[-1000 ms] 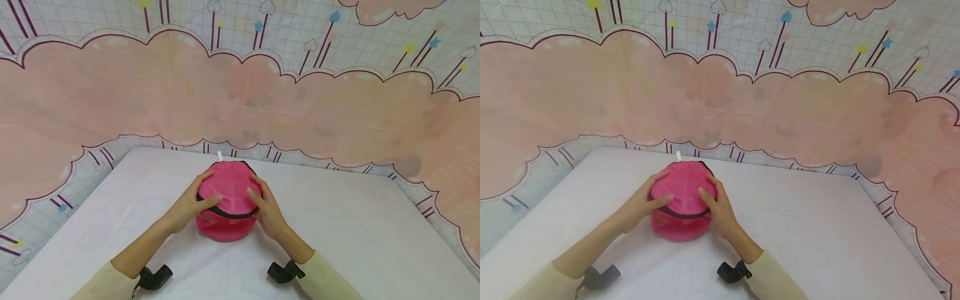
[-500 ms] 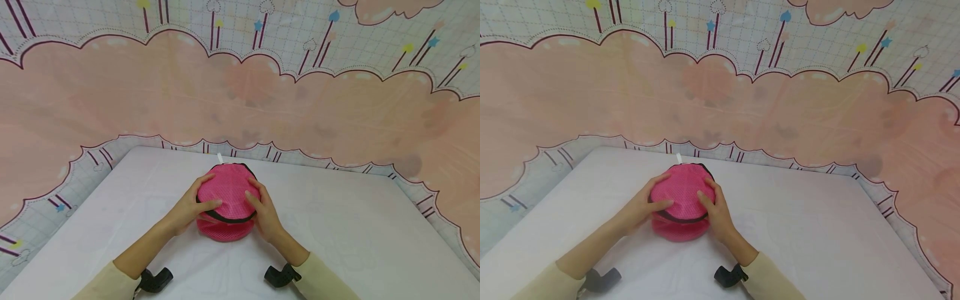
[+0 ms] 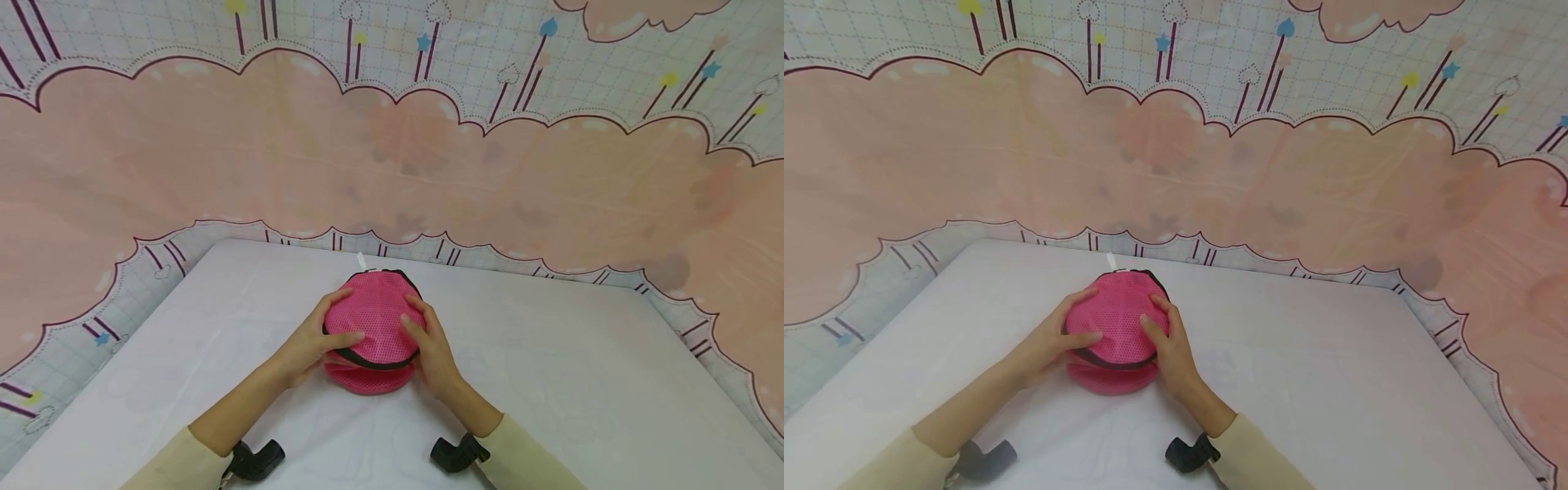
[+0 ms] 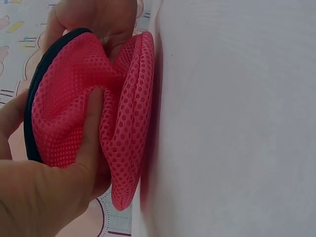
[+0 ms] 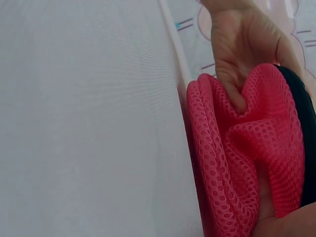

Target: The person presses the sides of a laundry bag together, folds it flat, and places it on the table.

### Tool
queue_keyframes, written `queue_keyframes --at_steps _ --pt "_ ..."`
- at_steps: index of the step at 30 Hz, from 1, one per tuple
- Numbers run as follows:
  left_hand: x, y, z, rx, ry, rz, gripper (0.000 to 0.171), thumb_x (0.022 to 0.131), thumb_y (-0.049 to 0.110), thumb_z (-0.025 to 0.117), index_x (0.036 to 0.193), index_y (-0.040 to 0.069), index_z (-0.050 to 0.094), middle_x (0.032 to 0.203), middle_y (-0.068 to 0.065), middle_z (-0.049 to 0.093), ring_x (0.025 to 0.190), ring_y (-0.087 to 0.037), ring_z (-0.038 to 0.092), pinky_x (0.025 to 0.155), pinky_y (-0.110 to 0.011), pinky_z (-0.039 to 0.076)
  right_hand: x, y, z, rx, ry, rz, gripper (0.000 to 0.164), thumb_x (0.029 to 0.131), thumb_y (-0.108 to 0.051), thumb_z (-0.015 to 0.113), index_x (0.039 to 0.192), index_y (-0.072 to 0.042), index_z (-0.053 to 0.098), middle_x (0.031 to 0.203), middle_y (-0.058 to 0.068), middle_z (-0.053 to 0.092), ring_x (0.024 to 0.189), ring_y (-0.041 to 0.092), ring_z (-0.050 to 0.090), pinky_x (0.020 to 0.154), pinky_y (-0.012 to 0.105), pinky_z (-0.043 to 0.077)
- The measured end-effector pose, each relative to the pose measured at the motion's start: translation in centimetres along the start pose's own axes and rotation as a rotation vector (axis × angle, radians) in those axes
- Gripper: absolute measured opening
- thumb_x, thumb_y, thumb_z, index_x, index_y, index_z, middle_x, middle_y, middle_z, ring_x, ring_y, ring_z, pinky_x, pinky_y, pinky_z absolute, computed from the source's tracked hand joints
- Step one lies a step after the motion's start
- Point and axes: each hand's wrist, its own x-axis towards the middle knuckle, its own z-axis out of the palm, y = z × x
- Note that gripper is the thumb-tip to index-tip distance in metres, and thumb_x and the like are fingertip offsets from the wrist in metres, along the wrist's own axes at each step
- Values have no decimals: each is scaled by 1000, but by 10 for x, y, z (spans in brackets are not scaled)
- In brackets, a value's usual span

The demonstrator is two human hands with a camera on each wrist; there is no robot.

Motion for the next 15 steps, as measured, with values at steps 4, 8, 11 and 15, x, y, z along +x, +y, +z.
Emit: queue_keyframes --at_steps 4,8,11,15 --pt "0 -3 1 -10 4 -6 80 87 12 69 150 22 20 144 -20 26 120 -36 46 89 -41 50 -1 2 0 1 12 0 53 99 -20 47 145 -3 28 149 14 27 129 29 34 99 27 40" --pt "0 -5 1 -21 4 -9 81 87 11 69 150 22 20 144 -20 27 118 -34 49 89 -41 50 -1 4 0 3 21 4 53 99 -19 47 145 -3 28 149 14 27 131 29 33 100 26 39" --pt "-1 -5 2 -27 4 -7 81 87 10 70 150 21 21 143 -21 28 115 -33 52 88 -40 51 -2 4 0 -1 22 -2 52 99 -19 47 144 -2 29 149 14 26 131 29 31 100 26 39" --pt "-3 -6 4 -46 4 -4 82 86 8 70 150 20 20 143 -22 28 114 -31 53 87 -40 51 -3 6 1 -8 28 -16 52 98 -18 48 144 -1 30 149 15 27 132 30 31 100 25 39"
